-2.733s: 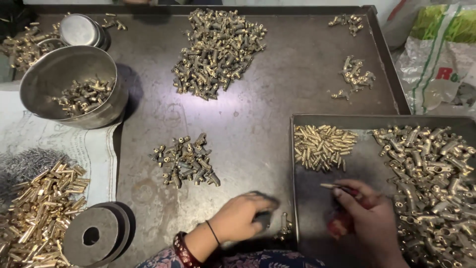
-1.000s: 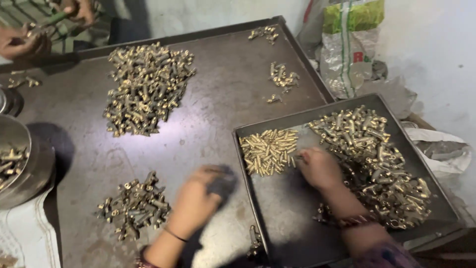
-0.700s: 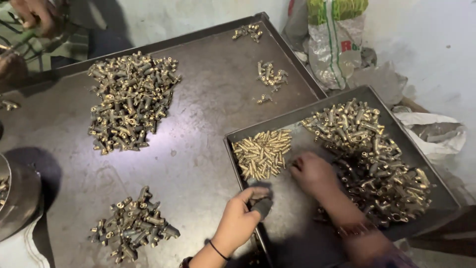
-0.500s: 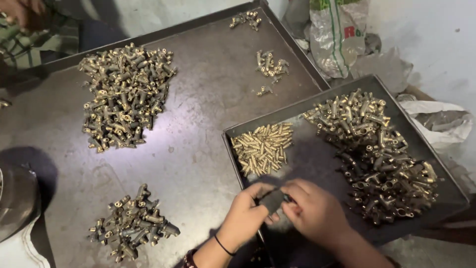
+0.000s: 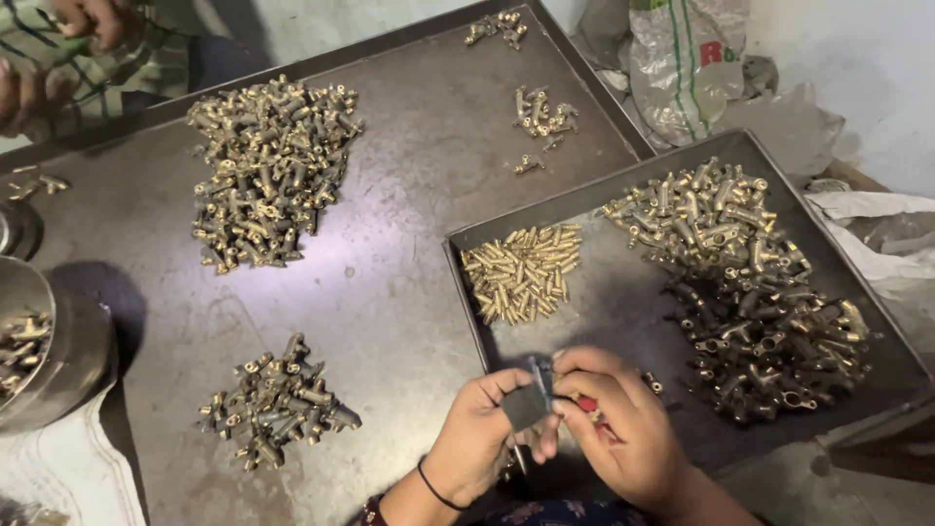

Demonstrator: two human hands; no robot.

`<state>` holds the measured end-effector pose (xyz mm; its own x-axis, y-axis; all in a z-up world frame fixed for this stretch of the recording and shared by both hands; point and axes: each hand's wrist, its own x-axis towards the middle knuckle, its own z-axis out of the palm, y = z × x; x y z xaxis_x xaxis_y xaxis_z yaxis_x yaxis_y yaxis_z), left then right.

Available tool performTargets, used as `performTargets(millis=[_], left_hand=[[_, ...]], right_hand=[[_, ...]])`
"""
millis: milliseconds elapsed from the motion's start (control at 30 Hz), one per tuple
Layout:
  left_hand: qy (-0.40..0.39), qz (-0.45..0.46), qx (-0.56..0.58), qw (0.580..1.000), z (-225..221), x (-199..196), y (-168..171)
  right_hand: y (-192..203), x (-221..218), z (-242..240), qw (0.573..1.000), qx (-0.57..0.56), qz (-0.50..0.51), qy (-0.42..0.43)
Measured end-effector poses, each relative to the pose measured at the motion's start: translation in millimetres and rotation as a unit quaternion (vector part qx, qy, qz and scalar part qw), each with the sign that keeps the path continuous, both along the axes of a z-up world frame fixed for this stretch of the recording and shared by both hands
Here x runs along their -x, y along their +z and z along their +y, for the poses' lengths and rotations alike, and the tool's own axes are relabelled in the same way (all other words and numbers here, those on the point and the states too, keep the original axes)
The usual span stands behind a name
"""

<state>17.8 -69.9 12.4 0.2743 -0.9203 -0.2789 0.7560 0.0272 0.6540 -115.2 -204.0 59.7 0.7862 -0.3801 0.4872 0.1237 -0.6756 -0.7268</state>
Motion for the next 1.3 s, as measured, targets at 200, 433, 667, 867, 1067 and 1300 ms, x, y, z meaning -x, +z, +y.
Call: performTargets(millis=[200,433,667,867,1067,1300], left_hand=[[-0.014,0.038,0.041,0.998,12,16,-4],[-0.009,-0.112,0.039,0.993,5,28,-7],[0.035,-0.174,0.006,0.984,5,9,-7],[0.049,-0.156,-0.04,0.986,2,5,-15],[0.074,-0.21,-0.104,0.969,40,-29,-24],[0.06,-0.333,-0.287,0.896,97,-31,-63]], right_hand=[[-28,26,-1,1.0,0.029,0.012,0.003],[-88,54,-11,0.911,-0.402,0.083,-0.046],[-53,37,-31,0.837,-0.513,0.129,-0.137],[-27,16,-21,0.989,-0.14,0.029,-0.047],[-108,59,-58,0.935,-0.353,-0.005,0.029],[-53,18,-17,0.934,-0.222,0.279,0.032]])
